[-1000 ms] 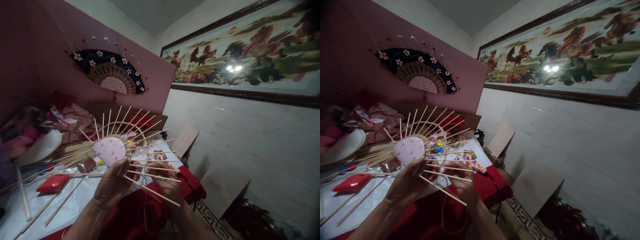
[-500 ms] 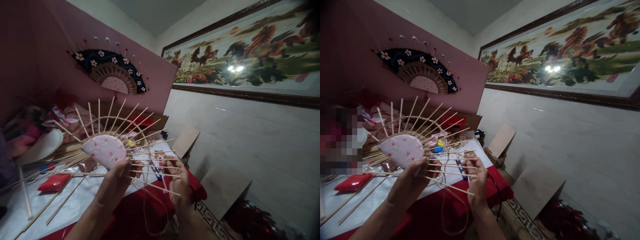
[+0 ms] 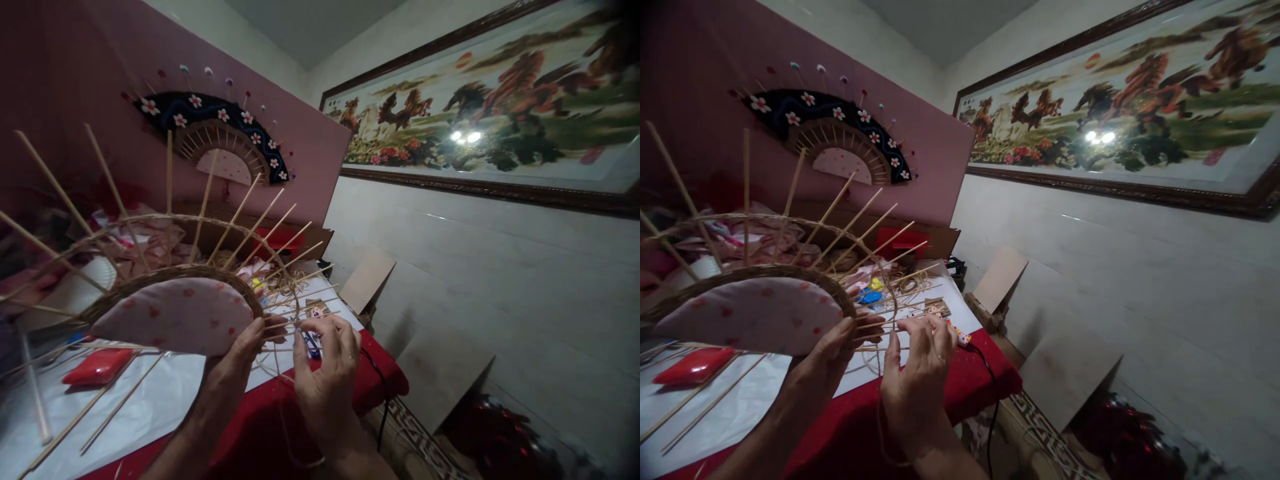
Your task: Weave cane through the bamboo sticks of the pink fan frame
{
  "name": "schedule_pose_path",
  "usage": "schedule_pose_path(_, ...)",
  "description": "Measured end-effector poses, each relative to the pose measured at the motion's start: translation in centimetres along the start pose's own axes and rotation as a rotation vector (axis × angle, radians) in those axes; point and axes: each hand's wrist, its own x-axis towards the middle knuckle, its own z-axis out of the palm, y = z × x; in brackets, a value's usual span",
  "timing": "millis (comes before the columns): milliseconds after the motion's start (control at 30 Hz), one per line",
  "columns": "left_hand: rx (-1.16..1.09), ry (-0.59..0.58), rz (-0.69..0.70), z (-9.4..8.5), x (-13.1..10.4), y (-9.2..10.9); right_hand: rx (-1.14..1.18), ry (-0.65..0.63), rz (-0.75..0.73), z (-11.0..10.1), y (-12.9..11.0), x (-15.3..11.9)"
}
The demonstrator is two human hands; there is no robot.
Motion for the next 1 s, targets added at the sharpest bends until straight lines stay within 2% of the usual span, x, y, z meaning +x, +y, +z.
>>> schedule_pose_path(133, -0.047, 0.027, -0.002, 0.4, -0.1, 0.2, 0.040, 0.036, 0.028, 0.7, 0.0, -0.2)
schedule_pose_path(367, -0.080, -0.002, 0.015, 0.2, 0.2, -0.2, 0.129, 0.072, 0.065, 0.9, 0.0, -0.6)
schedule_pose_path(533, -0.072, 0.018, -0.047, 0.7, -0.2, 0.9, 0.202, 0.037, 0.039, 0.8, 0.1, -0.6)
schedule_pose_path(633, -0.104, 0.070, -0.090, 0.9, -0.4, 1.4, 0.212, 0.017, 0.027, 0.7, 0.1, -0.7)
schedule_pose_path(667, -0.092, 0.034, -0.099, 0.9, -0.3, 1.3, 0.212, 0.011, 0.026, 0.6, 0.2, -0.7)
schedule_pose_path(867, -0.104, -0.011, -0.048, 0.0, 0.6, 0.0, 0.225, -0.007, 0.014, 0.5, 0.2, -0.6)
schedule_pose_path(1000, -0.178, -0.045, -0.040, -0.1, 1.0, 0.2, 0.246, -0.028, -0.110, -0.8, 0.3, 0.0)
